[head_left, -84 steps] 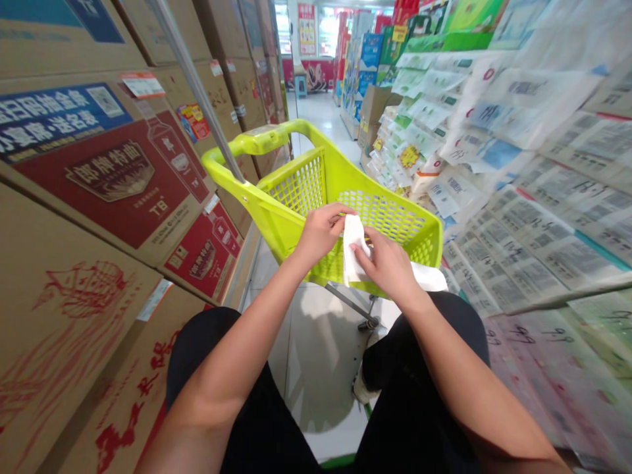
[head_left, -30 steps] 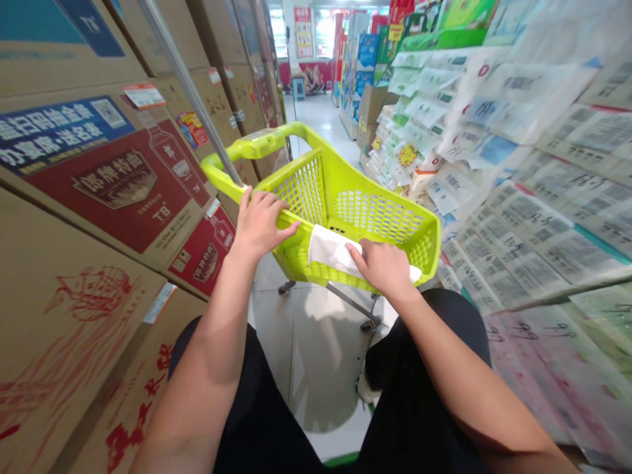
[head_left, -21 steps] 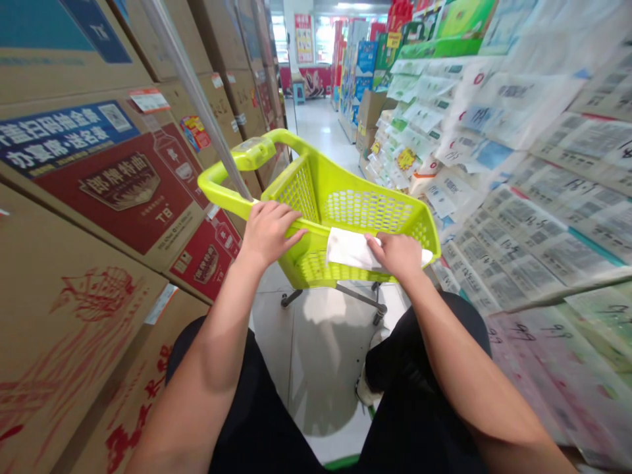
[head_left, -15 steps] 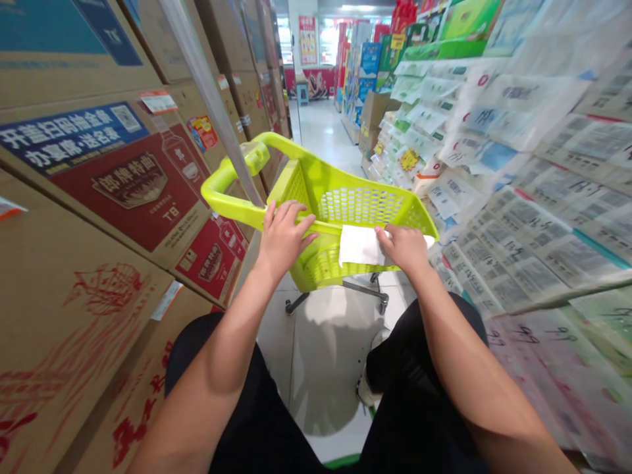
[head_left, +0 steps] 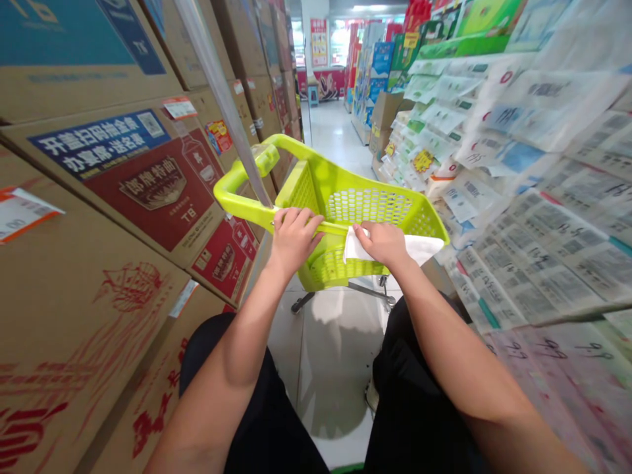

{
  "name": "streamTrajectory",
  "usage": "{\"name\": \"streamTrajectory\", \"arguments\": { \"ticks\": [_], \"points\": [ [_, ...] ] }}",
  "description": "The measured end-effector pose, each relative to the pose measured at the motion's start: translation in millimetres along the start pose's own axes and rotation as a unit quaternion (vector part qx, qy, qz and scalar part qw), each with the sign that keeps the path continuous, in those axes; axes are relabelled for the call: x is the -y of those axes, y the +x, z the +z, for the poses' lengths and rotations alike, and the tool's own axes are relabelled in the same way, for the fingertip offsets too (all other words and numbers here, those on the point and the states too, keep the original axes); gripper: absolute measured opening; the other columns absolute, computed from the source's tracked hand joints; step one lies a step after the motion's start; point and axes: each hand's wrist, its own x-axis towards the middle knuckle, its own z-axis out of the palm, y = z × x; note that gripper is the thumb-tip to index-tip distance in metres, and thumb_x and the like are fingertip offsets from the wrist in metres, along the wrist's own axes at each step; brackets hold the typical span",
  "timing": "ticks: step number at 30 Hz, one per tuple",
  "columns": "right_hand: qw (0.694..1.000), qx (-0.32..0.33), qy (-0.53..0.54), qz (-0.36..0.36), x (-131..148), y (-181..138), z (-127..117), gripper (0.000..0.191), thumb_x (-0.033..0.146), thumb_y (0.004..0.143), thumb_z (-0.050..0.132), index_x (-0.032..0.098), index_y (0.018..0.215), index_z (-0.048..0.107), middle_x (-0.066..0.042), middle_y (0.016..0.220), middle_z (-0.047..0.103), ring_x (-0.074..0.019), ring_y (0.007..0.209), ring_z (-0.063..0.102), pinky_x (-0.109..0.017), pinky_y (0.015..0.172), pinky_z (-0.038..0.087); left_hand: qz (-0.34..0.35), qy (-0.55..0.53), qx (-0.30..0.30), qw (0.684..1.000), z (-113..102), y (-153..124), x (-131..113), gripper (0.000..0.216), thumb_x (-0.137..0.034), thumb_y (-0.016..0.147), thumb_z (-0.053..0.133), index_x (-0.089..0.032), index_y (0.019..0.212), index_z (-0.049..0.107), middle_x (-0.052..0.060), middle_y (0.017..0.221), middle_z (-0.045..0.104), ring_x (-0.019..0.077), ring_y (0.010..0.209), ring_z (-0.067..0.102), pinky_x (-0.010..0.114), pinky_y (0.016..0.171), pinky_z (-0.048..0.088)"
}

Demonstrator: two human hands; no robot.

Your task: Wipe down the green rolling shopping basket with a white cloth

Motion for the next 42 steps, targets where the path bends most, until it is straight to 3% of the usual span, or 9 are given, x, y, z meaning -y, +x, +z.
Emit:
{"name": "streamTrajectory", "arguments": {
  "ticks": [7,11,15,19,23,30,33,37,42],
  "points": [
    [0.999,-0.031,0.007,0.003,-2,-5,8,0.065,0.063,0.108,0.027,0.023,0.112,0.078,-0.013,0.100,0.080,-0.0268,0.093,0.072,-0.031,0.075,0.037,-0.033,-0.003,-0.011,0.999,-2,-3,8,0.032,-0.042,0.098,0.062,-0.027,0.125,0.070,0.010,0.116,0.073,0.0331,0.113,0.061,0.051,0.104,0.036],
    [0.997,-0.070,-0.010,-0.025,-25,-16,16,0.065,0.058,0.110,0.028,0.019,0.103,0.079,-0.014,0.102,0.078,-0.0267,0.098,0.066,-0.035,0.087,0.036,-0.053,-0.013,-0.031,0.998,-1,-7,15,0.022,-0.039,0.095,0.067,-0.028,0.114,0.072,0.008,0.110,0.073,0.0309,0.109,0.062,0.049,0.102,0.037],
    [0.993,-0.116,-0.024,-0.013,-58,-28,22,0.063,0.063,0.107,0.033,0.019,0.107,0.078,-0.014,0.115,0.075,-0.0302,0.111,0.059,-0.040,0.101,0.032,-0.071,0.005,-0.077,0.994,-3,-14,15,0.024,-0.045,0.091,0.074,-0.032,0.110,0.073,0.008,0.131,0.068,0.0336,0.128,0.055,0.053,0.111,0.032],
    [0.996,-0.088,-0.027,0.006,-74,-30,24,0.064,0.063,0.108,0.031,0.016,0.107,0.075,-0.015,0.106,0.075,-0.0293,0.100,0.061,-0.037,0.088,0.034,-0.085,0.007,-0.090,0.992,-1,-19,14,0.029,-0.047,0.089,0.076,-0.035,0.114,0.074,0.009,0.128,0.068,0.0360,0.128,0.053,0.060,0.115,0.025],
    [0.995,-0.103,-0.009,0.001,-52,-23,26,0.061,0.057,0.110,0.029,0.016,0.100,0.074,-0.013,0.104,0.077,-0.0281,0.098,0.063,-0.036,0.083,0.032,-0.090,-0.008,-0.101,0.991,8,-19,17,0.029,-0.052,0.091,0.072,-0.035,0.114,0.076,0.008,0.117,0.069,0.0340,0.118,0.055,0.061,0.115,0.023],
    [0.981,-0.156,0.043,-0.103,37,-16,26,0.063,0.063,0.109,0.025,0.016,0.112,0.067,-0.015,0.109,0.074,-0.0298,0.104,0.060,-0.038,0.088,0.032,-0.097,-0.013,-0.097,0.991,11,-19,17,0.028,-0.049,0.091,0.070,-0.034,0.115,0.075,0.009,0.119,0.070,0.0354,0.122,0.056,0.062,0.117,0.023],
    [0.978,-0.153,0.036,-0.134,48,-18,22,0.062,0.064,0.109,0.025,0.017,0.117,0.065,-0.014,0.114,0.072,-0.0307,0.107,0.058,-0.039,0.088,0.032,-0.092,-0.016,-0.089,0.992,7,-21,21,0.028,-0.047,0.091,0.071,-0.036,0.116,0.074,0.009,0.119,0.070,0.0351,0.123,0.057,0.063,0.118,0.024],
    [0.983,-0.128,0.025,-0.128,25,-22,23,0.061,0.063,0.109,0.024,0.018,0.119,0.065,-0.014,0.116,0.072,-0.0304,0.109,0.057,-0.039,0.088,0.032,-0.092,-0.019,-0.097,0.991,5,-23,31,0.028,-0.052,0.092,0.069,-0.035,0.114,0.073,0.009,0.117,0.070,0.0342,0.123,0.057,0.061,0.119,0.026],
    [0.992,-0.117,-0.013,-0.046,-32,-23,31,0.058,0.054,0.111,0.026,0.015,0.112,0.069,-0.015,0.112,0.073,-0.0301,0.108,0.058,-0.038,0.088,0.031,-0.102,-0.012,-0.102,0.989,10,-23,36,0.036,-0.060,0.092,0.066,-0.033,0.115,0.072,0.010,0.118,0.069,0.0356,0.125,0.055,0.062,0.121,0.024]
  ]
}}
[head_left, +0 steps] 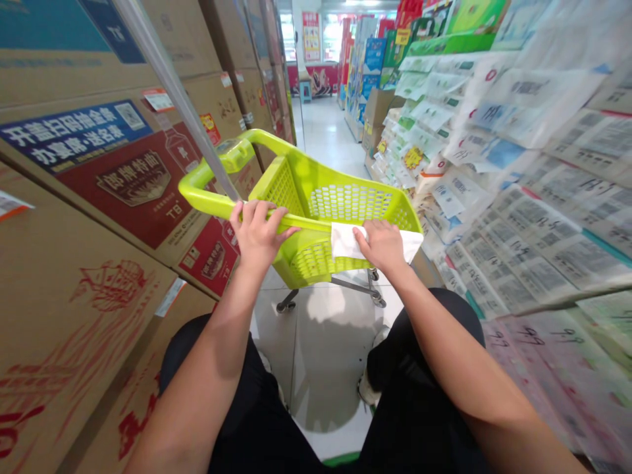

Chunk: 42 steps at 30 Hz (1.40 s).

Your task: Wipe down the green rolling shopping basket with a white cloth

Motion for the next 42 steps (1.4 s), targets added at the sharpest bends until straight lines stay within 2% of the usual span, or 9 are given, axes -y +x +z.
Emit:
{"name": "streamTrajectory", "arguments": {
  "ticks": [3,5,14,17,22,28,32,38,42],
  "points": [
    [0.999,0.007,-0.009,0.050,-17,0,3,0.055,0.050,0.110,0.028,0.016,0.106,0.070,-0.015,0.110,0.074,-0.0301,0.106,0.058,-0.038,0.089,0.031,-0.010,0.000,0.006,1.000,5,1,-4,0.036,-0.059,0.092,0.066,-0.032,0.115,0.073,0.011,0.120,0.069,0.0366,0.126,0.055,0.064,0.121,0.022],
    [0.998,-0.001,-0.007,0.064,-9,2,3,0.055,0.047,0.110,0.025,0.015,0.109,0.070,-0.016,0.112,0.073,-0.0312,0.108,0.057,-0.040,0.091,0.031,-0.015,0.001,0.004,1.000,9,2,-9,0.034,-0.057,0.093,0.065,-0.032,0.115,0.072,0.012,0.121,0.069,0.0367,0.127,0.055,0.064,0.121,0.022],
    [0.988,-0.082,0.112,-0.073,103,12,9,0.083,0.070,0.102,0.039,0.007,0.156,0.040,-0.024,0.144,0.055,-0.0376,0.128,0.045,-0.050,0.113,0.029,0.008,0.032,-0.023,0.999,11,3,-26,0.027,-0.039,0.091,0.069,-0.034,0.117,0.073,0.010,0.120,0.071,0.0363,0.127,0.059,0.062,0.119,0.029],
    [0.987,-0.077,0.113,-0.087,97,12,9,0.072,0.064,0.107,0.031,0.011,0.154,0.045,-0.020,0.138,0.060,-0.0342,0.124,0.049,-0.046,0.111,0.031,0.014,0.030,-0.018,0.999,7,3,-19,0.027,-0.040,0.090,0.069,-0.034,0.117,0.073,0.010,0.120,0.071,0.0352,0.127,0.059,0.061,0.120,0.028],
    [0.997,-0.053,0.052,-0.011,47,6,10,0.064,0.060,0.108,0.024,0.015,0.128,0.064,-0.017,0.116,0.066,-0.0328,0.112,0.052,-0.043,0.102,0.033,0.005,0.030,-0.009,0.999,4,5,-4,0.036,-0.055,0.093,0.066,-0.030,0.118,0.071,0.014,0.125,0.070,0.0374,0.129,0.057,0.062,0.122,0.026],
    [0.998,-0.062,0.008,0.030,7,-6,15,0.062,0.056,0.108,0.024,0.014,0.121,0.067,-0.018,0.112,0.065,-0.0327,0.109,0.051,-0.044,0.103,0.034,-0.020,0.012,0.002,1.000,3,6,-3,0.041,-0.059,0.090,0.069,-0.027,0.116,0.070,0.015,0.126,0.070,0.0397,0.133,0.055,0.064,0.124,0.023],
    [0.994,-0.095,0.043,0.037,32,-4,22,0.066,0.060,0.107,0.030,0.008,0.133,0.062,-0.022,0.122,0.063,-0.0365,0.120,0.050,-0.053,0.116,0.029,-0.044,0.002,0.012,0.999,4,5,-11,0.037,-0.055,0.092,0.067,-0.027,0.116,0.071,0.015,0.126,0.069,0.0390,0.135,0.054,0.063,0.126,0.020],
    [0.976,-0.098,0.169,-0.099,102,4,24,0.085,0.067,0.102,0.040,0.008,0.163,0.031,-0.024,0.158,0.043,-0.0390,0.150,0.033,-0.061,0.127,0.023,-0.050,-0.006,-0.004,0.999,6,-2,-15,0.031,-0.038,0.088,0.071,-0.029,0.118,0.072,0.011,0.126,0.069,0.0367,0.135,0.054,0.061,0.129,0.018],
    [0.972,-0.080,0.178,-0.132,104,6,17,0.077,0.061,0.105,0.040,0.012,0.164,0.032,-0.020,0.159,0.046,-0.0353,0.150,0.036,-0.056,0.128,0.025,-0.045,-0.007,-0.011,0.999,3,-4,-6,0.033,-0.035,0.084,0.073,-0.031,0.117,0.072,0.010,0.124,0.069,0.0360,0.132,0.055,0.062,0.128,0.018]
  ]
}}
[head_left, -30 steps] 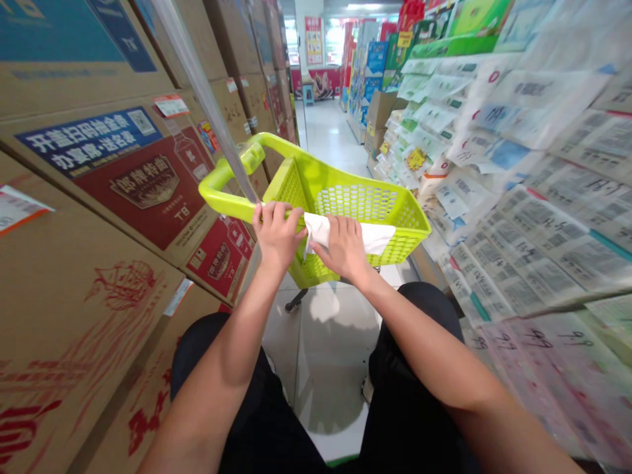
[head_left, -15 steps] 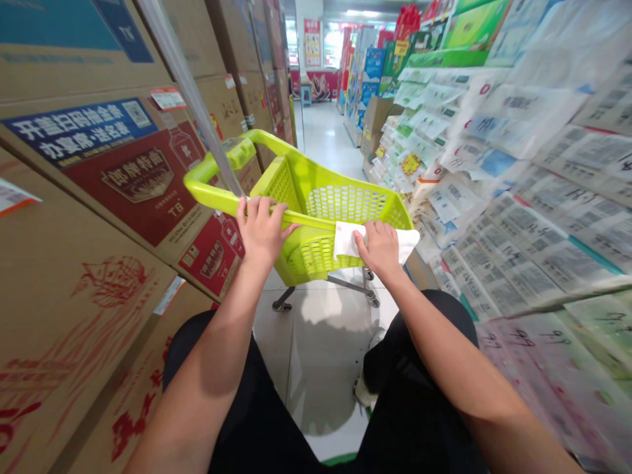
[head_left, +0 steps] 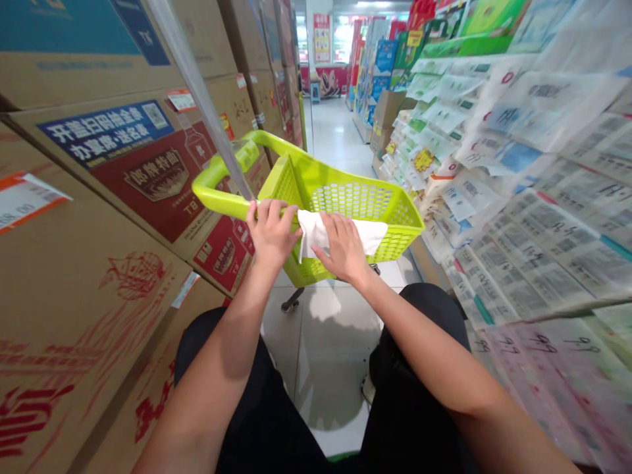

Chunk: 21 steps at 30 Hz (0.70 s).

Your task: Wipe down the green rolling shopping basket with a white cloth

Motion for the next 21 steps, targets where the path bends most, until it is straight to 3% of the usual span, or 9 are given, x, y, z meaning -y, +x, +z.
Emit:
{"name": "streamTrajectory", "arguments": {
  "ticks": [5,8,11,15,21],
  "points": [
    [0.998,-0.008,-0.037,0.053,-45,-16,-15,0.067,0.058,0.108,0.036,0.013,0.157,0.047,-0.019,0.151,0.057,-0.0328,0.144,0.047,-0.053,0.127,0.028,-0.013,-0.010,0.003,1.000,-1,3,10,0.035,-0.052,0.087,0.072,-0.027,0.112,0.071,0.013,0.125,0.069,0.0391,0.134,0.054,0.064,0.127,0.017],
    [0.991,-0.025,-0.076,0.102,-71,-28,-19,0.064,0.055,0.108,0.037,0.012,0.154,0.051,-0.019,0.153,0.056,-0.0343,0.147,0.045,-0.056,0.127,0.025,-0.022,-0.016,0.003,1.000,0,5,10,0.041,-0.059,0.086,0.072,-0.026,0.111,0.071,0.014,0.125,0.069,0.0403,0.134,0.053,0.064,0.127,0.015],
    [0.986,-0.041,-0.094,0.129,-79,-33,-17,0.066,0.056,0.107,0.038,0.011,0.155,0.050,-0.021,0.157,0.053,-0.0374,0.153,0.039,-0.063,0.127,0.020,-0.026,-0.016,0.000,1.000,3,5,8,0.043,-0.061,0.086,0.072,-0.026,0.110,0.071,0.013,0.125,0.068,0.0398,0.132,0.053,0.063,0.126,0.014],
    [0.990,-0.042,-0.061,0.119,-55,-23,-8,0.073,0.061,0.105,0.041,0.009,0.156,0.048,-0.022,0.158,0.052,-0.0394,0.156,0.034,-0.063,0.128,0.020,-0.031,-0.012,0.016,0.999,5,5,2,0.041,-0.057,0.087,0.071,-0.026,0.113,0.071,0.013,0.125,0.067,0.0403,0.132,0.051,0.065,0.125,0.013],
    [0.999,0.029,0.020,0.001,7,5,-4,0.081,0.062,0.103,0.042,0.010,0.165,0.034,-0.017,0.170,0.037,-0.0349,0.161,0.025,-0.055,0.132,0.022,-0.025,-0.009,0.011,1.000,2,5,0,0.031,-0.037,0.084,0.071,-0.029,0.113,0.071,0.010,0.123,0.067,0.0376,0.130,0.051,0.063,0.125,0.014]
  ]
}}
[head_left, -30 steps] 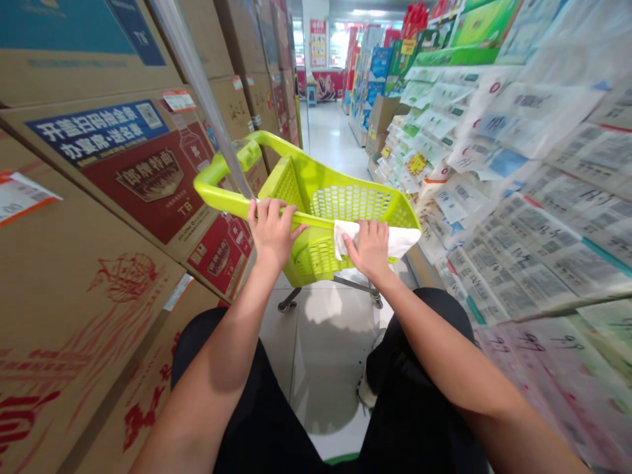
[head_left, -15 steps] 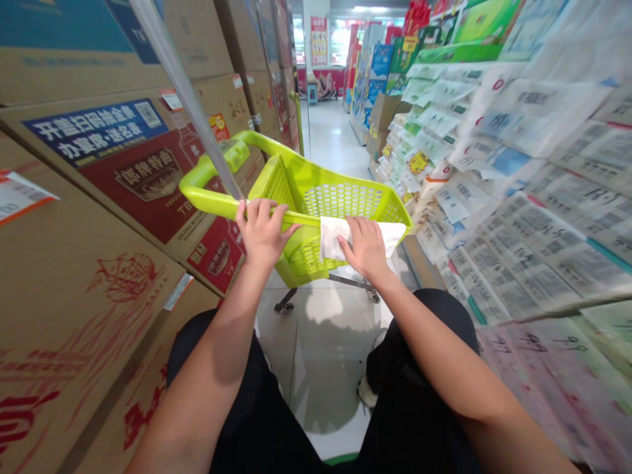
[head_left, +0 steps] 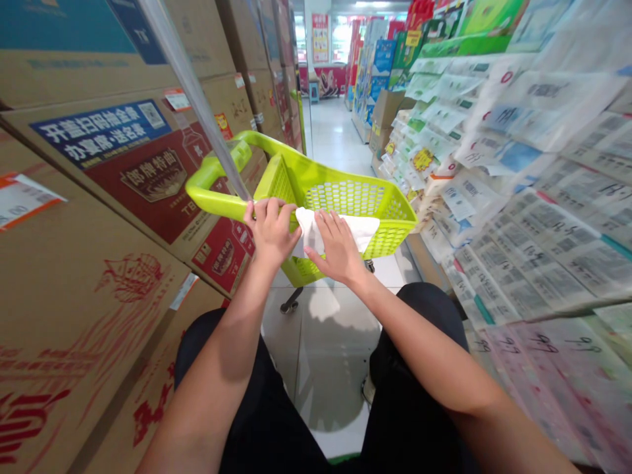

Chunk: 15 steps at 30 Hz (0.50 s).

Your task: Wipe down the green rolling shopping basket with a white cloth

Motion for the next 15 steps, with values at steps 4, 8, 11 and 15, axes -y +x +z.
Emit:
{"name": "streamTrajectory", "arguments": {
  "ticks": [4,8,11,15],
  "points": [
    [1.000,0.005,-0.010,0.006,-3,0,-6,0.070,0.056,0.107,0.038,0.015,0.164,0.037,-0.013,0.169,0.041,-0.0307,0.159,0.032,-0.054,0.132,0.022,0.005,-0.011,-0.002,1.000,-2,1,9,0.027,-0.038,0.085,0.071,-0.030,0.111,0.072,0.010,0.121,0.068,0.0367,0.130,0.051,0.062,0.125,0.015],
    [0.997,-0.021,-0.044,0.059,-37,-18,-13,0.066,0.054,0.108,0.036,0.013,0.159,0.045,-0.015,0.163,0.049,-0.0316,0.156,0.038,-0.054,0.130,0.023,0.012,0.004,0.001,1.000,-4,3,15,0.032,-0.050,0.088,0.071,-0.029,0.111,0.071,0.011,0.121,0.069,0.0376,0.130,0.052,0.062,0.125,0.015],
    [0.992,-0.036,-0.076,0.093,-63,-33,-17,0.063,0.051,0.108,0.039,0.012,0.157,0.047,-0.017,0.162,0.050,-0.0331,0.156,0.039,-0.057,0.130,0.022,0.011,0.006,0.007,1.000,-4,2,14,0.037,-0.056,0.089,0.070,-0.027,0.111,0.071,0.011,0.123,0.069,0.0383,0.129,0.052,0.062,0.124,0.015],
    [0.986,-0.053,-0.084,0.134,-76,-41,-19,0.058,0.048,0.107,0.042,0.015,0.154,0.050,-0.016,0.161,0.051,-0.0346,0.156,0.036,-0.062,0.128,0.022,0.005,0.004,0.009,1.000,-3,0,7,0.041,-0.059,0.089,0.069,-0.026,0.113,0.071,0.012,0.126,0.068,0.0389,0.130,0.052,0.062,0.124,0.015]
  ]
}}
